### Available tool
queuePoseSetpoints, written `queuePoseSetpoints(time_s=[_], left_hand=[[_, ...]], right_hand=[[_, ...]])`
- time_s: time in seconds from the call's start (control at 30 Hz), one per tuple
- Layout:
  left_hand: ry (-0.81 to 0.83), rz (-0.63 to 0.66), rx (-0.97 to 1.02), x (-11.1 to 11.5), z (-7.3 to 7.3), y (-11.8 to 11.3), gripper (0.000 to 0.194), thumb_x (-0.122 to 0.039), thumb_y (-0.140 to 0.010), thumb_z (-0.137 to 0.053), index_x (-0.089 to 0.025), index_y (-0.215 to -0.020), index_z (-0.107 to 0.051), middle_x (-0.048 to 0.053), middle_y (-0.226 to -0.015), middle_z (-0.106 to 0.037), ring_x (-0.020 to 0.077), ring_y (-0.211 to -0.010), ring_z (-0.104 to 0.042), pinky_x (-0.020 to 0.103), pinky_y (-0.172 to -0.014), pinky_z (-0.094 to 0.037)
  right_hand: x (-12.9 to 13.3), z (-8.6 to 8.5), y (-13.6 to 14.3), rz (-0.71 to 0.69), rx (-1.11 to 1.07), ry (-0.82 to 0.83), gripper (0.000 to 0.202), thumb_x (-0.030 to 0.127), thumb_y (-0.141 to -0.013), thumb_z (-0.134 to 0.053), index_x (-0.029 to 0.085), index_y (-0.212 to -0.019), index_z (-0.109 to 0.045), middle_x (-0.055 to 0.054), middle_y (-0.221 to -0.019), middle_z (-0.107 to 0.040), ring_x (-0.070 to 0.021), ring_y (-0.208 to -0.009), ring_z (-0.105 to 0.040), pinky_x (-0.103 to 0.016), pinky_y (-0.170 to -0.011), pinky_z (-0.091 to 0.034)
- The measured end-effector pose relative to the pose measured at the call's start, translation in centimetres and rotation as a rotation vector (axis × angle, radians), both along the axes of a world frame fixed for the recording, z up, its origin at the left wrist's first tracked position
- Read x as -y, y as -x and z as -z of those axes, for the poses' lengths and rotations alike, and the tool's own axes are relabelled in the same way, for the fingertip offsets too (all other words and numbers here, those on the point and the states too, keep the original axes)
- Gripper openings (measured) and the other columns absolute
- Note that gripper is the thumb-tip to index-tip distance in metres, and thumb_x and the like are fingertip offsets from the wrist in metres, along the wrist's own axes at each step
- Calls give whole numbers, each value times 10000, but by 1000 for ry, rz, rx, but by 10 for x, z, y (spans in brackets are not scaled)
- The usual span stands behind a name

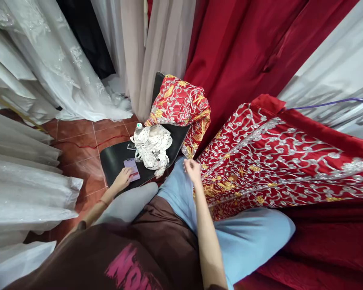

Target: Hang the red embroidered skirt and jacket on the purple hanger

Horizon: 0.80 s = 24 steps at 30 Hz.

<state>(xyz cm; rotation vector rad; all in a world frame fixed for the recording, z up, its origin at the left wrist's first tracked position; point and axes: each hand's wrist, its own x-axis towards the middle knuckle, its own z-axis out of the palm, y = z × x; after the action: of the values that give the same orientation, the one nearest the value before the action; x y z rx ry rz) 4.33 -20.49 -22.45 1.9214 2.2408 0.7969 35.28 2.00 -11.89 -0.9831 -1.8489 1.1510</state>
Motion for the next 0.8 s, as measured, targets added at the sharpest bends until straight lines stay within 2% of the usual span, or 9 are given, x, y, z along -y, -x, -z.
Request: queuePoseSetpoints(time_s=[0.1,0.2,0.3,0.43,0.6,0.73,0.8], left_hand=[[67,-66,-11,25,32,5,422,-245,-960,-361,-118,-1312,-556,195,-1423,-542,339,-1356,-424,508,-1093,-371],[115,-115,-3,27,45,3,488,-260,-987,-303,-128,-1429,-462,162,-1504,-491,334,-1419,-352,536,-1139,-274],[124,-157,34,20,43,7,505,-280,-996,-274,-128,-1453,-429,167,-1484,-509,330,-1429,-326,555,-1144,-228],[156,-223,84,15,38,14,502,-275,-982,-283,-129,-1435,-444,186,-1470,-507,328,-1447,-299,562,-1140,-205],[152,-276,140,14,37,14,487,-269,-973,-285,-141,-1407,-465,179,-1467,-508,323,-1444,-314,556,-1142,-197],[99,-305,194,15,32,16,447,-271,-964,-308,-167,-1350,-508,157,-1433,-555,302,-1410,-392,524,-1140,-242],[15,-392,216,17,25,20,421,-264,-964,-300,-166,-1286,-553,151,-1381,-600,290,-1344,-482,494,-1117,-305]], right_hand=[[12,33,19,-94,61,45,544,733,-786,-583,207,-647,-569,-14,-601,-606,-137,-484,-545,-275,-492,-460],[18,54,21,-135,109,72,581,777,-751,-579,210,-624,-560,-13,-563,-593,-142,-472,-540,-281,-495,-462],[15,62,12,-122,128,88,597,798,-750,-549,210,-655,-576,-28,-602,-624,-149,-499,-556,-293,-526,-486],[7,63,-1,-102,140,112,593,796,-739,-555,208,-675,-593,-32,-615,-630,-152,-499,-552,-312,-541,-501],[5,65,-8,-106,153,138,582,787,-727,-570,208,-679,-608,-38,-624,-639,-159,-530,-563,-321,-573,-512],[4,69,-8,-111,162,149,572,774,-742,-564,206,-691,-618,-33,-613,-634,-154,-536,-556,-314,-582,-504],[3,69,-9,-120,166,154,568,765,-751,-559,202,-699,-619,-30,-608,-633,-149,-535,-553,-306,-578,-499]])
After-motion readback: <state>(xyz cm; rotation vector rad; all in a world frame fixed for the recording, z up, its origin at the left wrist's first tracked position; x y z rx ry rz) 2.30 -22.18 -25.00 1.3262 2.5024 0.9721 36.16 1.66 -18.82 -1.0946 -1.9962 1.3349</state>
